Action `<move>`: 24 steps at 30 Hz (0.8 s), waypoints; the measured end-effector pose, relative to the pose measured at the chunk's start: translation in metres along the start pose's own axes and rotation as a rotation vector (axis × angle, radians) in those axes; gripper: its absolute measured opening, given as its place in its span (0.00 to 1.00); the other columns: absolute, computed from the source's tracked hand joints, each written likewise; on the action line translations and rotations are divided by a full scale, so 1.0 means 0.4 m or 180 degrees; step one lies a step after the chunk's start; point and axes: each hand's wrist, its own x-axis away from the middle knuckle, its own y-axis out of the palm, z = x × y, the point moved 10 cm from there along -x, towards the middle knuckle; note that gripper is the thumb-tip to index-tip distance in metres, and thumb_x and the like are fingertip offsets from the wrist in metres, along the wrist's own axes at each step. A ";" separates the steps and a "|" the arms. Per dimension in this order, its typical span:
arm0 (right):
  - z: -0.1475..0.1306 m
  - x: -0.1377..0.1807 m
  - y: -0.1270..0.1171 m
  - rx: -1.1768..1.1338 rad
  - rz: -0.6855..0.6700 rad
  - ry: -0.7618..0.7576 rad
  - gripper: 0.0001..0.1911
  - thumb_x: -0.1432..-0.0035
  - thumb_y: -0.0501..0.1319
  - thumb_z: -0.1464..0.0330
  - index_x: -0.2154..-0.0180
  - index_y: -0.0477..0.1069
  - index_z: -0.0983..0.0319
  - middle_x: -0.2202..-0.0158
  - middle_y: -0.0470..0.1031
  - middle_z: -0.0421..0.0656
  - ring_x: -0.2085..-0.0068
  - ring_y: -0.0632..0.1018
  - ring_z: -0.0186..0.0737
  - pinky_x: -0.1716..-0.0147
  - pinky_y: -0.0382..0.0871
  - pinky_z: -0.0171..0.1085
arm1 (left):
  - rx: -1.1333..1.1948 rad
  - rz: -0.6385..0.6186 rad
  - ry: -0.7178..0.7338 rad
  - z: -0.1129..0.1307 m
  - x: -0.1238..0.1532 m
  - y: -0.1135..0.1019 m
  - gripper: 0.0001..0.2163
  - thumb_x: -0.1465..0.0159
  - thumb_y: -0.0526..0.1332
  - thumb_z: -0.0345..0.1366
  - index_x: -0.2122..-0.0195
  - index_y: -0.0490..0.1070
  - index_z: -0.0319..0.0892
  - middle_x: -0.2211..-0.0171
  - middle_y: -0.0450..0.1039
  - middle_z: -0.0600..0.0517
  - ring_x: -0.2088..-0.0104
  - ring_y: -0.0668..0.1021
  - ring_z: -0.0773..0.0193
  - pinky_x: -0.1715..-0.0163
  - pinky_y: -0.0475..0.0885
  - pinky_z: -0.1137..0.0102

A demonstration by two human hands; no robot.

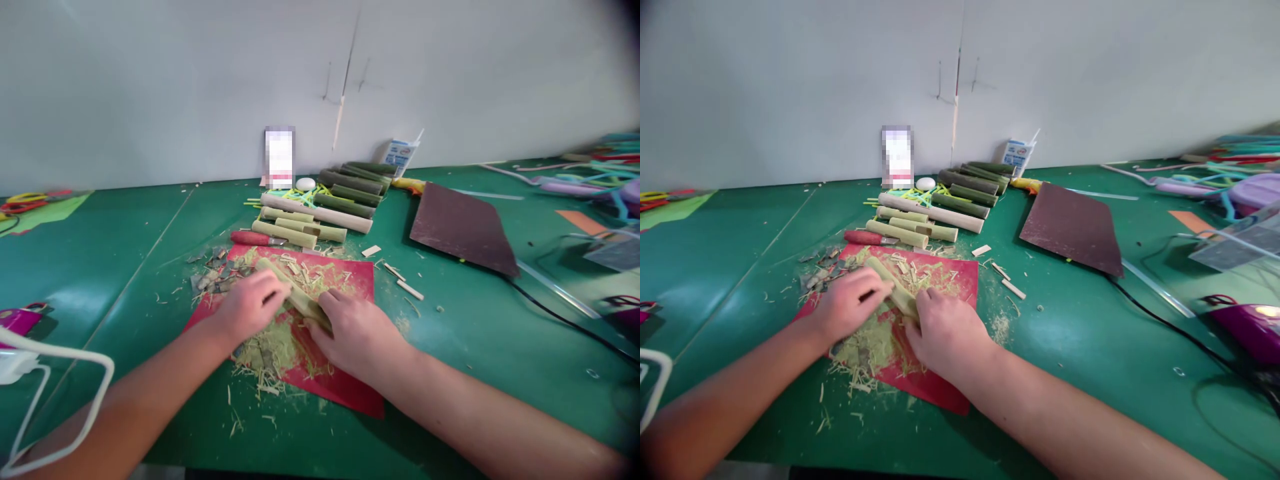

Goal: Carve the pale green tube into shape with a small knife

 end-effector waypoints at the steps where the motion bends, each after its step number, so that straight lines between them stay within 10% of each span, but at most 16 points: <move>1: 0.000 0.000 0.000 -0.0008 0.0012 -0.0012 0.10 0.42 0.51 0.62 0.68 0.65 0.62 0.69 0.70 0.43 0.73 0.71 0.35 0.77 0.52 0.36 | -0.0106 0.0157 -0.0076 -0.013 -0.001 -0.015 0.09 0.36 0.54 0.33 0.72 0.70 0.40 0.73 0.69 0.51 0.71 0.72 0.67 0.68 0.67 0.71; 24: 0.004 -0.003 0.002 -0.0084 0.0019 0.0108 0.09 0.44 0.52 0.62 0.68 0.64 0.61 0.71 0.70 0.41 0.73 0.71 0.36 0.78 0.49 0.36 | -0.0188 0.0130 0.0019 0.002 0.004 -0.008 0.09 0.36 0.54 0.33 0.70 0.71 0.39 0.72 0.69 0.51 0.71 0.71 0.67 0.68 0.67 0.71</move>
